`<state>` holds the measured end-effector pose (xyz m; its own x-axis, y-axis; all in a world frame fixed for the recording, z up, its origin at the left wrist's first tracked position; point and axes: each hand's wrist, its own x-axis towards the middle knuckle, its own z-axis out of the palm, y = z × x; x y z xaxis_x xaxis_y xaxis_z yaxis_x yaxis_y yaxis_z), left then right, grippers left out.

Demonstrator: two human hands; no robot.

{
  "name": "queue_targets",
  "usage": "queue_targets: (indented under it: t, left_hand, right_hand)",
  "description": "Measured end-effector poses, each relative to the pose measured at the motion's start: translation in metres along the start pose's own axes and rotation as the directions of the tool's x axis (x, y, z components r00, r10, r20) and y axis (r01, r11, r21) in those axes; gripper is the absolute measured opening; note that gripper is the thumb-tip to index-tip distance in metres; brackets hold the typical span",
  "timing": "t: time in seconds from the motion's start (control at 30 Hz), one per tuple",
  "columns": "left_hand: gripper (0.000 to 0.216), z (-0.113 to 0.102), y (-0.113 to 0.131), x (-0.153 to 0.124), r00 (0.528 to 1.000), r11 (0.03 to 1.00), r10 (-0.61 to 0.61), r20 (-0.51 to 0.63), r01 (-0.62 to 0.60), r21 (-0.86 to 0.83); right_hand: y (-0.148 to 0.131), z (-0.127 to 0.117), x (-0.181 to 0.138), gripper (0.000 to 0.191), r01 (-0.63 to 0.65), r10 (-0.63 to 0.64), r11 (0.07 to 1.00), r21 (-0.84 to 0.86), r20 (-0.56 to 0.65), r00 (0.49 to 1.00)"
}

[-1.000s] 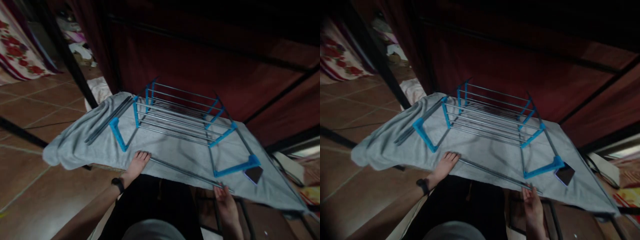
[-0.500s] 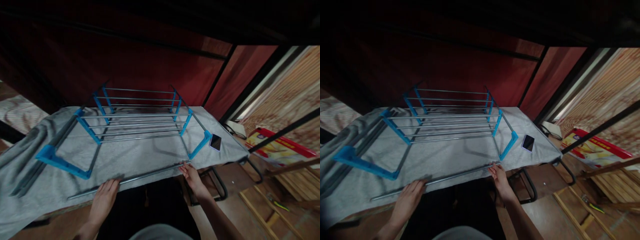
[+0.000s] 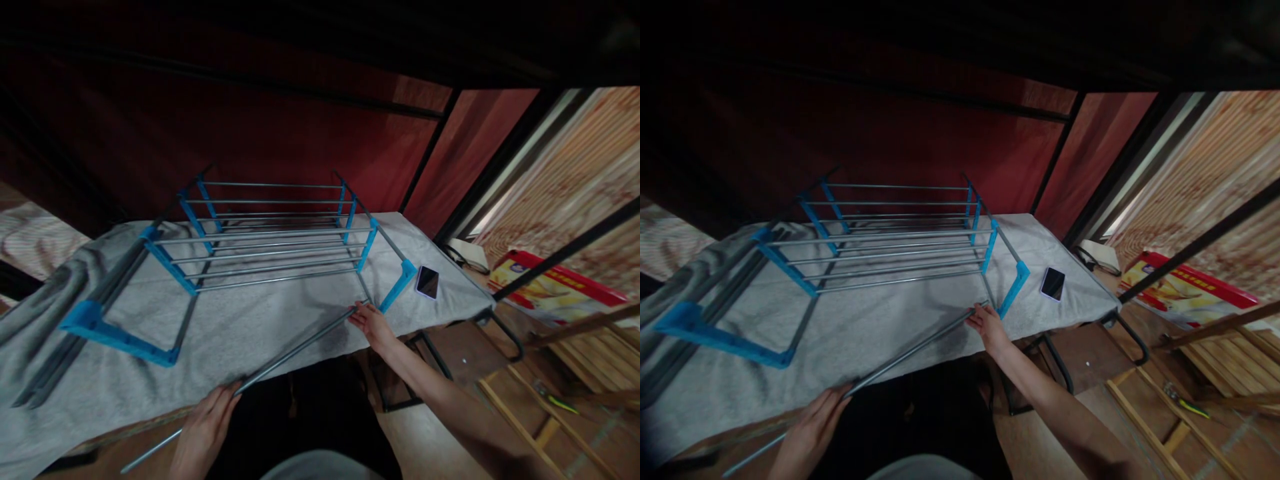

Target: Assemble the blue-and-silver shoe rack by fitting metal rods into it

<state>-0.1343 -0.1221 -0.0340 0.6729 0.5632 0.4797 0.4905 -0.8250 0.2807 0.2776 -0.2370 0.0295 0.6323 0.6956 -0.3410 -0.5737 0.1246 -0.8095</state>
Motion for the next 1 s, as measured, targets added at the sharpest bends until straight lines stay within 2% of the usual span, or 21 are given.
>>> queue_targets:
  t: [0.13,0.3,0.37,0.47,0.6,0.83,1.0]
  left_hand:
    - [0.039,0.012,-0.003,-0.016,0.998,0.998,-0.055,0.025,0.056,-0.029]
    - [0.035,0.014,0.002,-0.023,0.96,0.955,-0.241,0.14,0.261,-0.144]
    - [0.033,0.011,0.006,-0.019,0.944,0.933,-0.281,0.174,0.311,-0.181]
    - [0.035,0.007,0.01,-0.015,0.941,0.922,-0.263,0.213,0.31,-0.23]
    - [0.037,0.009,0.01,-0.018,0.942,0.919,-0.272,0.194,0.315,-0.238]
    - [0.038,0.01,0.019,-0.022,0.864,0.822,-0.408,0.295,0.489,-0.293]
    - [0.046,0.007,0.022,-0.016,0.868,0.813,-0.413,0.275,0.488,-0.319]
  right_hand:
    - [-0.008,0.011,0.002,0.04,0.046,-0.046,0.999,0.013,-0.017,0.999]
    - [-0.003,0.018,0.0,0.041,0.112,-0.11,0.993,0.045,-0.048,0.993]
    - [0.002,0.019,-0.002,0.042,0.133,-0.129,0.989,0.067,-0.057,0.99]
    - [0.009,0.021,-0.004,0.043,0.159,-0.154,0.984,0.086,-0.062,0.986]
    - [0.012,0.024,-0.006,0.043,0.174,-0.168,0.981,0.082,-0.077,0.983]
    - [0.01,0.027,-0.005,0.046,0.155,-0.153,0.988,0.029,-0.06,0.986]
    - [0.012,0.031,-0.006,0.047,0.169,-0.168,0.986,0.0,-0.059,0.984]
